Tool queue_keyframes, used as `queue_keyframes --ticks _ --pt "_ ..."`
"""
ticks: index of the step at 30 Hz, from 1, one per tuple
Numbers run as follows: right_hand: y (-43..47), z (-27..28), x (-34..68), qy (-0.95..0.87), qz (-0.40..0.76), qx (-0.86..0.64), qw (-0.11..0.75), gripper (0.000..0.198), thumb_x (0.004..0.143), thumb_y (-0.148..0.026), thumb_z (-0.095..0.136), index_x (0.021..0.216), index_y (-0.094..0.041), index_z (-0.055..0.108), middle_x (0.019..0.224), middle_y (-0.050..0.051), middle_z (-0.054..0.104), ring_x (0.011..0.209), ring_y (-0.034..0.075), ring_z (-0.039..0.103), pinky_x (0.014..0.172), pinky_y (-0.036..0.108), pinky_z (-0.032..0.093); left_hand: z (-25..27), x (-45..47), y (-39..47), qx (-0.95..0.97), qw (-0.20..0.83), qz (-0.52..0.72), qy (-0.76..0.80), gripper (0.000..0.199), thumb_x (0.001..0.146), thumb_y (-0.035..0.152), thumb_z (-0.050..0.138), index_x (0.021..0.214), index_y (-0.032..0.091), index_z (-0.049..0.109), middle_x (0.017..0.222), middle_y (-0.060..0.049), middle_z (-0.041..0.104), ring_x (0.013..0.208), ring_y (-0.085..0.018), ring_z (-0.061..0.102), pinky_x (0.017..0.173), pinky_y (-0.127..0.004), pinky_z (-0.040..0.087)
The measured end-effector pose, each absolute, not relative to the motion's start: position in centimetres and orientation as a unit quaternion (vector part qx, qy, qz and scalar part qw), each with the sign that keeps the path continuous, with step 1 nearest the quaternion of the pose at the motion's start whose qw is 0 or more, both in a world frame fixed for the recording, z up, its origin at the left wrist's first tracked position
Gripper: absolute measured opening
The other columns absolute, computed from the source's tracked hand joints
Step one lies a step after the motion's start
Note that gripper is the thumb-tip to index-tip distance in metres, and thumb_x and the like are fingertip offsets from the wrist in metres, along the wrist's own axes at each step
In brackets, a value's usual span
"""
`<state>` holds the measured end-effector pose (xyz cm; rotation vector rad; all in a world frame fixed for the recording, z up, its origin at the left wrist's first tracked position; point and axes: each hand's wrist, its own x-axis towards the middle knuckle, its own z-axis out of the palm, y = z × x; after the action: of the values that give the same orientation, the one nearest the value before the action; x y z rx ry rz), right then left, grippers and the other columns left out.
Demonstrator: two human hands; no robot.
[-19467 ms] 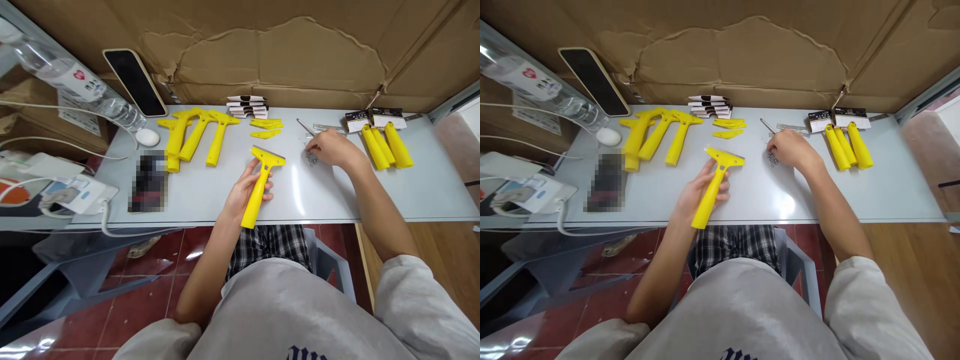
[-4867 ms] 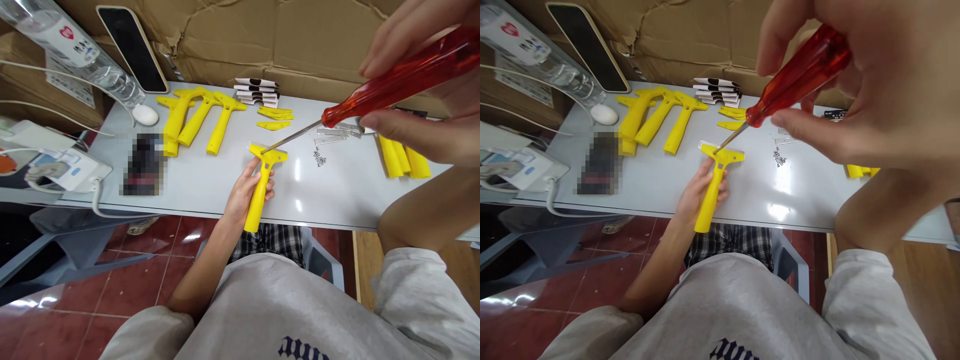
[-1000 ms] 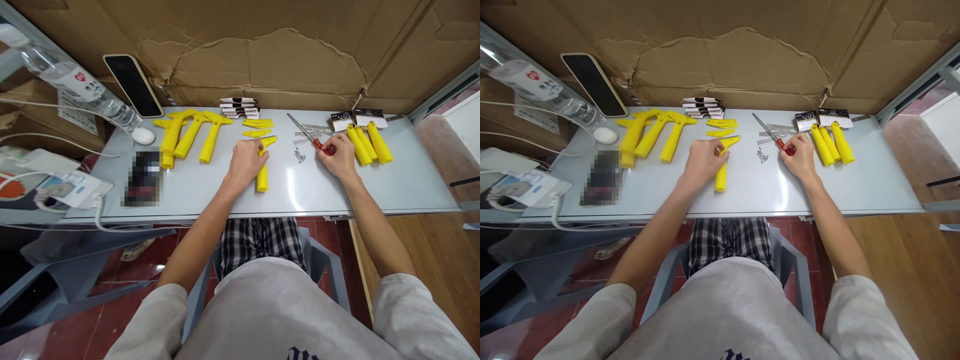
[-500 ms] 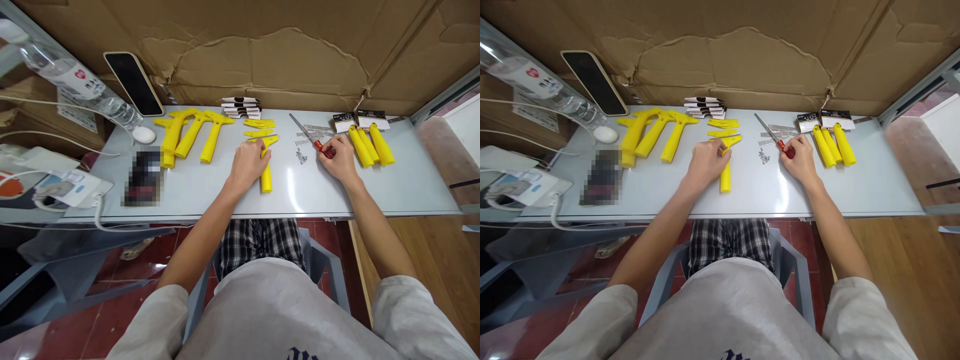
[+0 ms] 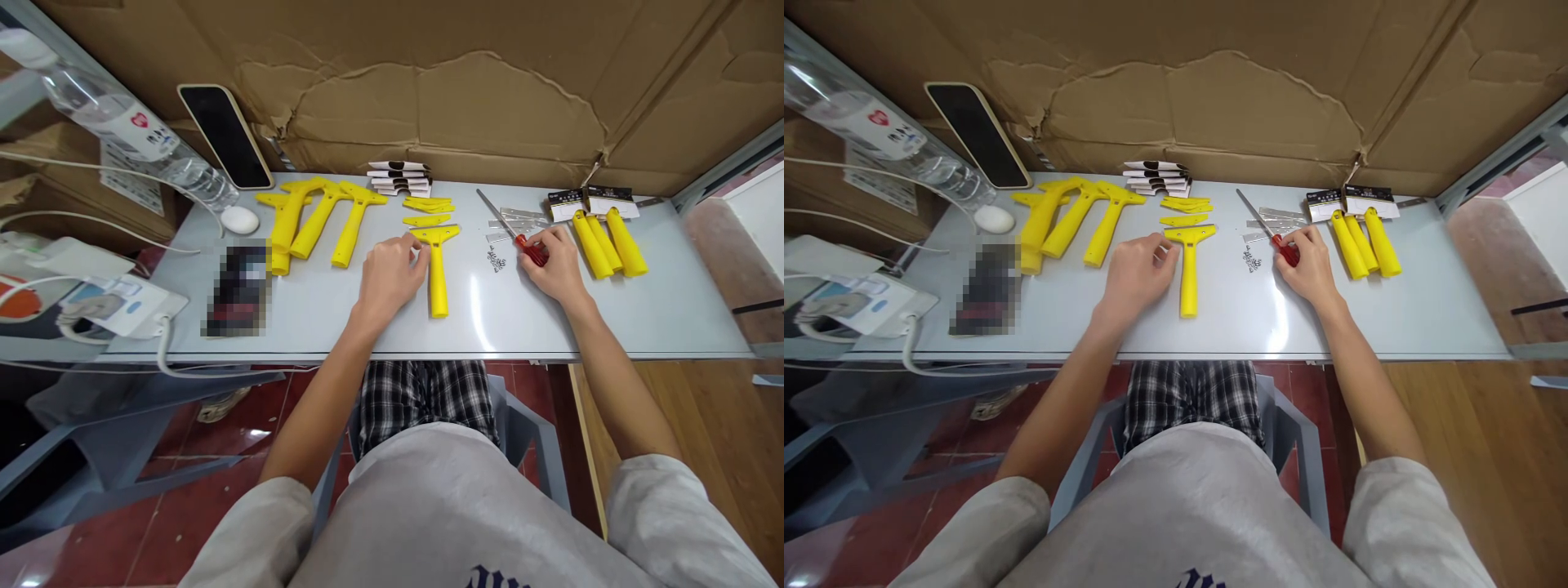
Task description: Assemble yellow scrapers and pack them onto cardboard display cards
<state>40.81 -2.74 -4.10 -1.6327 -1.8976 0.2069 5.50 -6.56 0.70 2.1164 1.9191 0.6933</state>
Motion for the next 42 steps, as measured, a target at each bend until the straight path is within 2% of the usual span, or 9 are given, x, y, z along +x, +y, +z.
queue_keyframes --ticks 4,7,13,16,19,25,30,37,42 --pt "-2.9 -4.1 40.8 -0.727 0.071 -0.617 0.293 0.044 0.095 -0.046 0.066 0.124 -0.016 0.079 0.131 0.013 0.063 0.117 0.014 0.062 0.116 0.038 0.061 0.4 3.1 -8.1 0.743 0.103 0.230 0.620 0.037 0.115 0.036 0.049 0.128 0.018 0.078 0.129 -0.017 0.082 0.129 -0.034 0.073 0.119 -0.050 0.055" --pt "-3.0 -4.1 40.6 -0.737 0.055 -0.607 0.292 0.051 0.100 -0.053 0.060 0.131 -0.017 0.078 0.138 0.015 0.063 0.128 0.018 0.063 0.124 0.043 0.060 -0.3 1.6 -9.3 0.752 0.104 0.233 0.608 0.042 0.116 0.038 0.047 0.142 0.019 0.074 0.154 -0.020 0.072 0.149 -0.035 0.064 0.133 -0.052 0.048" --pt "-5.1 -2.9 38.7 -0.740 -0.010 -0.608 0.287 0.064 0.106 -0.057 0.055 0.151 -0.016 0.073 0.168 0.016 0.051 0.161 0.029 0.049 0.146 0.061 0.044 -1.7 0.2 -11.0 0.767 0.101 0.215 0.596 0.055 0.119 0.041 0.043 0.166 0.018 0.060 0.184 -0.020 0.049 0.177 -0.034 0.039 0.146 -0.056 0.034" --pt "-8.0 -2.3 35.8 -0.767 -0.006 -0.589 0.255 0.072 0.111 -0.061 0.044 0.163 -0.015 0.066 0.180 0.012 0.041 0.177 0.027 0.036 0.155 0.058 0.036 -2.2 -0.1 -11.4 0.775 0.109 0.204 0.588 0.060 0.120 0.044 0.040 0.172 0.017 0.055 0.189 -0.020 0.043 0.180 -0.034 0.035 0.146 -0.057 0.033" --pt "-10.8 -2.3 32.5 -0.814 0.046 -0.553 0.170 0.083 0.115 -0.063 0.028 0.177 -0.013 0.054 0.188 0.006 0.025 0.184 0.023 0.028 0.159 0.050 0.035 -2.6 -0.2 -11.7 0.776 0.119 0.182 0.592 0.065 0.120 0.044 0.037 0.178 0.014 0.048 0.193 -0.020 0.034 0.182 -0.035 0.030 0.147 -0.058 0.030" --pt "-11.2 -2.7 28.5 -0.839 0.108 -0.529 0.061 0.093 0.116 -0.065 0.014 0.188 -0.009 0.032 0.191 0.005 0.001 0.189 0.028 0.013 0.160 0.058 0.027 -2.9 0.4 -12.2 0.787 0.102 0.123 0.597 0.071 0.121 0.044 0.030 0.184 0.014 0.039 0.195 -0.017 0.027 0.184 -0.035 0.025 0.149 -0.062 0.020" --pt "-10.7 -3.3 28.0 -0.839 0.093 -0.535 0.017 0.091 0.116 -0.060 0.012 0.189 -0.008 0.029 0.190 0.007 -0.001 0.189 0.031 0.010 0.161 0.062 0.021 -2.9 0.6 -12.4 0.793 0.090 0.104 0.593 0.073 0.121 0.042 0.026 0.185 0.009 0.037 0.194 -0.017 0.028 0.184 -0.035 0.024 0.150 -0.063 0.019" --pt "-11.1 -3.2 27.9 -0.841 0.083 -0.535 0.003 0.089 0.116 -0.059 0.012 0.190 -0.010 0.027 0.190 0.004 -0.003 0.189 0.029 0.009 0.161 0.062 0.020 -3.1 0.6 -12.4 0.794 0.087 0.098 0.593 0.072 0.121 0.041 0.028 0.185 0.011 0.037 0.195 -0.016 0.026 0.184 -0.033 0.021 0.151 -0.062 0.015" --pt "-11.1 -3.2 27.9 -0.841 0.081 -0.535 0.005 0.090 0.116 -0.060 0.011 0.190 -0.010 0.026 0.190 0.004 -0.002 0.189 0.029 0.009 0.161 0.063 0.020 -2.9 0.8 -12.5 0.796 0.084 0.087 0.593 0.073 0.120 0.039 0.028 0.184 0.006 0.037 0.195 -0.016 0.023 0.184 -0.035 0.021 0.150 -0.064 0.016"
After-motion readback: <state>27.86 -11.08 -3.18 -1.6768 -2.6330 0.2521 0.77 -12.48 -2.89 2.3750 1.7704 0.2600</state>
